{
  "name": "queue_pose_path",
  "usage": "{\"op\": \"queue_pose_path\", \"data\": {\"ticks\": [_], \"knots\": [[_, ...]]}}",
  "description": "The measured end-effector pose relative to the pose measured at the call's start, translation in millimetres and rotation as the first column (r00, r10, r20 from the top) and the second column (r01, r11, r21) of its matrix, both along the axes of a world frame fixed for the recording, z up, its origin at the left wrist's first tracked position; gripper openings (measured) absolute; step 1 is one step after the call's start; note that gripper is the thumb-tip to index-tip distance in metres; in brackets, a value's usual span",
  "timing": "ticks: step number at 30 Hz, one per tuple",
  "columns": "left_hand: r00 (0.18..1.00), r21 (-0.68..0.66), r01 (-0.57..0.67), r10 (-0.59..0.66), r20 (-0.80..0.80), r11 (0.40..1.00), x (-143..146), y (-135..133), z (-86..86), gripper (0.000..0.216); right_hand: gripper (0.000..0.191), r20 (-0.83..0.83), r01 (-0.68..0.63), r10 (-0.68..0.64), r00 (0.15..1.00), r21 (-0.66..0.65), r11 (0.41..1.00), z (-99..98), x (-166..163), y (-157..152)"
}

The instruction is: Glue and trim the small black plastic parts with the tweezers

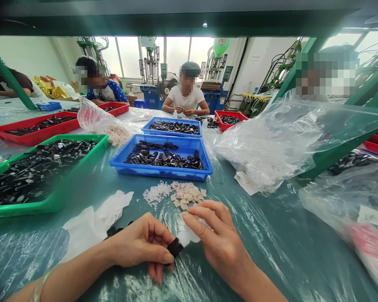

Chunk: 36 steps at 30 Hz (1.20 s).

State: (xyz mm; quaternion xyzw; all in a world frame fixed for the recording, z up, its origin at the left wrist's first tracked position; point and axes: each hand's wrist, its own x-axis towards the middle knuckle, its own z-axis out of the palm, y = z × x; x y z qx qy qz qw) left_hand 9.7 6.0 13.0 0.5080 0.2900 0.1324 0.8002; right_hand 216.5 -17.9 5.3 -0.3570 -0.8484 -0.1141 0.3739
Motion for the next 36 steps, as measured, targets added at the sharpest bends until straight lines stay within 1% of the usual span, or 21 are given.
{"op": "queue_pose_path", "data": {"ticks": [4,13,15,16,18,19,20,21,22,24,25,26,28,32,34,36], "knots": [[1.0,0.001,-0.006,0.006,0.009,1.0,-0.5,1.1,-0.1,0.008,0.047,-0.001,-0.035,0.035,0.999,-0.014,0.999,0.7,2.7,0.3],[0.999,0.014,-0.025,0.024,0.042,1.0,-1.0,2.4,-2.4,0.009,0.046,0.018,-0.049,0.05,0.999,-0.047,0.998,3.2,5.8,3.6],[0.997,0.026,-0.069,0.067,0.049,0.997,0.2,2.6,-0.9,0.011,0.043,0.009,-0.014,0.014,1.0,-0.052,0.999,3.8,5.0,5.2],[0.993,0.035,-0.11,0.108,0.052,0.993,0.7,2.9,0.5,0.013,0.041,-0.007,0.02,-0.021,1.0,-0.063,0.998,3.2,4.9,5.9],[0.976,0.063,-0.215,0.211,0.056,0.975,0.8,4.2,4.5,0.017,0.033,-0.078,0.118,-0.128,0.989,-0.114,0.986,0.6,6.1,7.6],[0.961,0.082,-0.273,0.269,0.059,0.958,0.3,5.1,6.8,0.019,0.03,-0.131,0.181,-0.204,0.97,-0.167,0.969,-1.2,7.4,8.7],[0.943,0.099,-0.33,0.325,0.065,0.939,-0.7,6.3,9.2,0.02,0.028,-0.189,0.249,-0.296,0.937,-0.238,0.939,-3.1,9.2,10.1],[0.923,0.116,-0.383,0.377,0.073,0.916,-2.1,7.6,11.5,0.021,0.028,-0.247,0.306,-0.396,0.884,-0.336,0.891,-4.8,11.5,12.0],[0.902,0.13,-0.432,0.424,0.083,0.893,-3.8,9.0,13.6,0.022,0.03,-0.295,0.341,-0.493,0.818,-0.441,0.83,-6.2,14.2,14.5],[0.855,0.15,-0.518,0.508,0.1,0.842,-7.6,11.9,17.1,0.024,0.034,-0.348,0.343,-0.631,0.693,-0.611,0.714,-8.0,20.3,20.5],[0.836,0.16,-0.549,0.539,0.105,0.82,-9.6,13.3,18.4,0.024,0.034,-0.361,0.324,-0.665,0.654,-0.661,0.677,-8.7,23.5,23.9],[0.819,0.171,-0.573,0.563,0.11,0.801,-11.3,14.6,19.4,0.023,0.034,-0.368,0.305,-0.682,0.632,-0.691,0.656,-9.6,26.7,27.2],[0.796,0.188,-0.605,0.593,0.121,0.774,-14.1,16.7,20.6,0.022,0.031,-0.373,0.295,-0.699,0.61,-0.712,0.637,-12.2,32.6,33.2],[0.78,0.193,-0.626,0.611,0.135,0.756,-16.5,18.0,21.5,0.023,0.029,-0.362,0.298,-0.744,0.562,-0.75,0.59,-20.8,39.2,40.1],[0.78,0.198,-0.626,0.613,0.131,0.754,-16.7,17.7,21.8,0.023,0.03,-0.369,0.291,-0.751,0.548,-0.758,0.584,-23.8,40.0,41.4],[0.782,0.205,-0.623,0.61,0.129,0.755,-16.7,17.2,22.0,0.023,0.036,-0.385,0.286,-0.751,0.536,-0.754,0.591,-23.6,40.6,41.9]]}}
